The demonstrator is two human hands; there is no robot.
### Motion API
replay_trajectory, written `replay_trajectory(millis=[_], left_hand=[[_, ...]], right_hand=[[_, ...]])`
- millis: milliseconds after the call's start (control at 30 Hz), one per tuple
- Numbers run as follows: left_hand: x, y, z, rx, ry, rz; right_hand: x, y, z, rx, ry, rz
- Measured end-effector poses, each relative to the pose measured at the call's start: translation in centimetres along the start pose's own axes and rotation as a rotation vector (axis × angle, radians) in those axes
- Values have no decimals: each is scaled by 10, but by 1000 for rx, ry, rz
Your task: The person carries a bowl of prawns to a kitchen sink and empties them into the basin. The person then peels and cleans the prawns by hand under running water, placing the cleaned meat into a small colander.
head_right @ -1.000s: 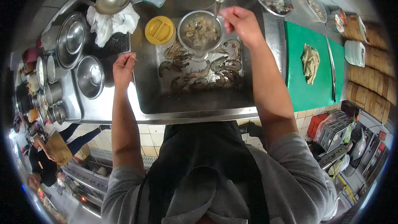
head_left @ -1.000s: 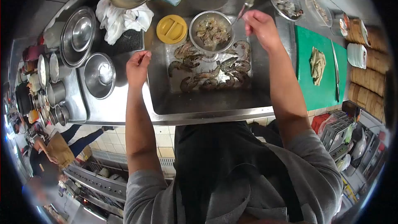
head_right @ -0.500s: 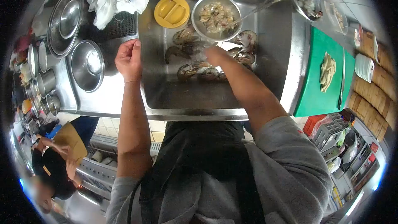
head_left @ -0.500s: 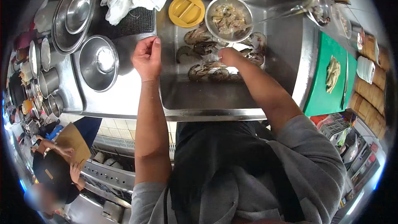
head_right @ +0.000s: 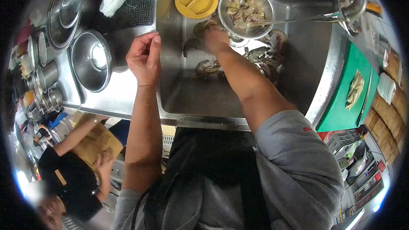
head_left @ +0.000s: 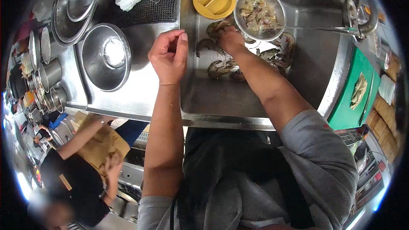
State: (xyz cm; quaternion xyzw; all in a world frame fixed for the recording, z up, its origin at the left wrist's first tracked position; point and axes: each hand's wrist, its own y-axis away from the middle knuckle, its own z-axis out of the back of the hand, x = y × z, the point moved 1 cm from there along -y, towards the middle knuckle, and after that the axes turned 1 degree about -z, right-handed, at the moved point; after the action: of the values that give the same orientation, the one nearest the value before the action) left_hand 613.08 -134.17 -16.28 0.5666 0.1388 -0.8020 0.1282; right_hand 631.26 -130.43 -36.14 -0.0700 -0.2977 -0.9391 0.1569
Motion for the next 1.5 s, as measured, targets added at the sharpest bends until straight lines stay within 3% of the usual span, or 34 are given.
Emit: replay_trajectory(millis=[200, 367, 433, 467, 500, 600, 633, 700, 733, 767, 833, 867, 933, 967, 1033, 1100, 1167, 1300, 1333, 1433, 1500], left_hand=[[0, 0, 1, -4, -44, -68], [3, -1, 0, -23, -71, -92], [7, -2, -1, -29, -58, -110], [8, -2, -1, -36, -50, -127], [10, -2, -2, -34, -37, -136], [12, -3, -6, -29, 67, -24], [12, -3, -8, -14, 92, -45], [5, -5, -20, -51, -152, -32], [-16, -4, -29, 27, -126, 105], [-27, -3, -48, 51, -100, 84], [-54, 0, -90, 290, 28, -128], [-66, 0, -110, 303, 46, -154], [-77, 1, -152, 664, 138, -295], [-80, -2, -165, 669, 144, -312], [-91, -7, -185, 907, 152, 11], [-104, -9, -194, 908, 79, -12], [-117, -8, -202, 887, -59, -49], [-112, -10, -221, 769, -114, -164], [-113, -10, -223, 767, -75, -79], [-110, -8, -232, 761, 1, 88], [-111, -4, -238, 625, 173, 278]], right_hand=[[31, 21, 4, 122, 221, -22], [27, 61, 14, 189, 78, -4], [8, 63, -17, 328, -143, -35], [0, 64, -24, 172, -190, 40], [-9, 68, -13, 162, -183, 31], [-45, 84, 25, 279, -716, 42], [-56, 94, 38, 193, -808, -10], [-76, 118, 83, 175, -1035, -14], [-84, 127, 114, 170, -924, 53], [-94, 136, 133, 171, -927, 18], [-110, 150, 166, 110, -974, 102], [-116, 156, 183, 76, -970, 92], [-125, 170, 209, 122, -1155, 98], [-134, 173, 214, 102, -1152, 97], [-146, 179, 228, 11, -1153, 125], [-153, 184, 236, -15, -1172, 147], [-155, 183, 242, -178, -656, 154], [-158, 169, 231, -120, -814, 6], [-157, 169, 226, -315, -683, 49], [-149, 168, 222, -460, -683, -11], [-140, 173, 217, -525, -617, -53]])
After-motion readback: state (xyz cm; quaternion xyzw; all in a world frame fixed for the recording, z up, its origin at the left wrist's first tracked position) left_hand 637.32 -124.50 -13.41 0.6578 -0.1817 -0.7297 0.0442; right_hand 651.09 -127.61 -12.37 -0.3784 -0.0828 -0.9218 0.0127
